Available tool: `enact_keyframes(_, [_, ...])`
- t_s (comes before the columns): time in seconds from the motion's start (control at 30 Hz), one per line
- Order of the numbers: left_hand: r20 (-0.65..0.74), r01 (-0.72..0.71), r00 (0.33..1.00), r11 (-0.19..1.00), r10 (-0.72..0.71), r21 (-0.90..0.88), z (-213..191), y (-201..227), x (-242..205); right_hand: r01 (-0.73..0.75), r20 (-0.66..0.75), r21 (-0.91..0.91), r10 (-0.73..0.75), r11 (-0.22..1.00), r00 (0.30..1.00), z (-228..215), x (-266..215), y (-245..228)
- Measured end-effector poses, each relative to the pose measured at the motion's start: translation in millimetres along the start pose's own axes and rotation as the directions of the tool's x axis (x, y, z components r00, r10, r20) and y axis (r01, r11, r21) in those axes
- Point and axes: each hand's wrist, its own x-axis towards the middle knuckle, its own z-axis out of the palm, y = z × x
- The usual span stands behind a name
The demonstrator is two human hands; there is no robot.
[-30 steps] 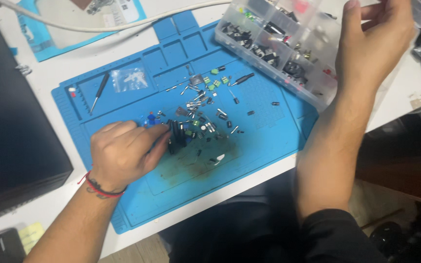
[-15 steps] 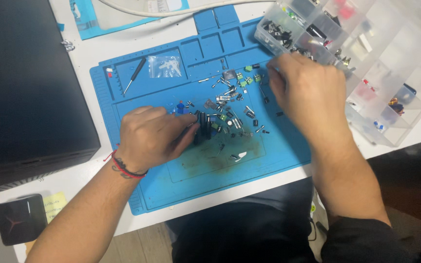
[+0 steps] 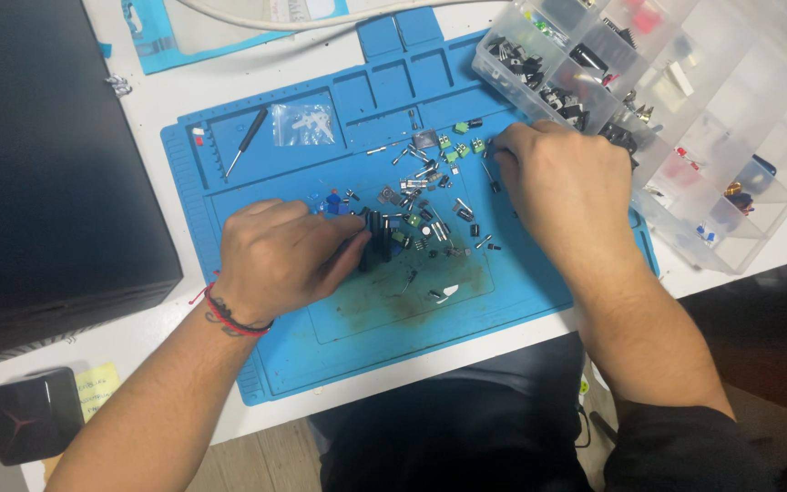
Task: The person sorts a pile of small electronic components on a blue work mat, picking up items and placing them into a compartmentalized plastic organizer. The person uses a red-handled tool to manipulate some of the components during the sorting process.
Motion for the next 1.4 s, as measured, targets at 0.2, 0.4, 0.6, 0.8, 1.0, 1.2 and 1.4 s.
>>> enact_keyframes(0.2, [0.001, -0.007, 1.000, 1.000, 0.007, 0.009, 0, -2, -1, -0.012, -0.009, -0.029, 0.012, 1.000, 1.000, 16, 1, 5])
enact_keyframes(0.4, [-0.001, -0.006, 1.000, 1.000, 0.006, 0.002, -2, 0, 0, 0.025, -0.160, 0.353, 0.034, 0.935, 0.987, 21, 0, 10])
enact_keyframes(0.6, [0.033, 0.018, 0.999, 0.992, -0.023, 0.125, 2, -3, -3, 0.274, -0.257, 0.774, -0.112, 0.571, 0.960, 27, -1, -11])
enact_keyframes(0.8, [0.050, 0.030, 0.998, 0.982, -0.040, 0.186, 5, -5, -5, 0.437, -0.350, 0.800, -0.272, 0.411, 0.896, 26, 4, -27])
enact_keyframes(1.0, [0.002, -0.031, 1.000, 0.995, 0.031, 0.096, 11, -5, -7, 0.483, -0.359, 0.782, -0.350, 0.394, 0.865, 28, 3, -40])
enact_keyframes(1.2, [-0.047, -0.046, 0.998, 0.997, 0.049, 0.067, 13, -8, -8, 0.469, -0.357, 0.804, -0.333, 0.367, 0.873, 30, 2, -41])
enact_keyframes(1.4, [-0.109, -0.053, 0.993, 0.998, 0.055, 0.026, 6, -4, -4, 0.468, -0.398, 0.793, -0.250, 0.389, 0.883, 31, 3, -37])
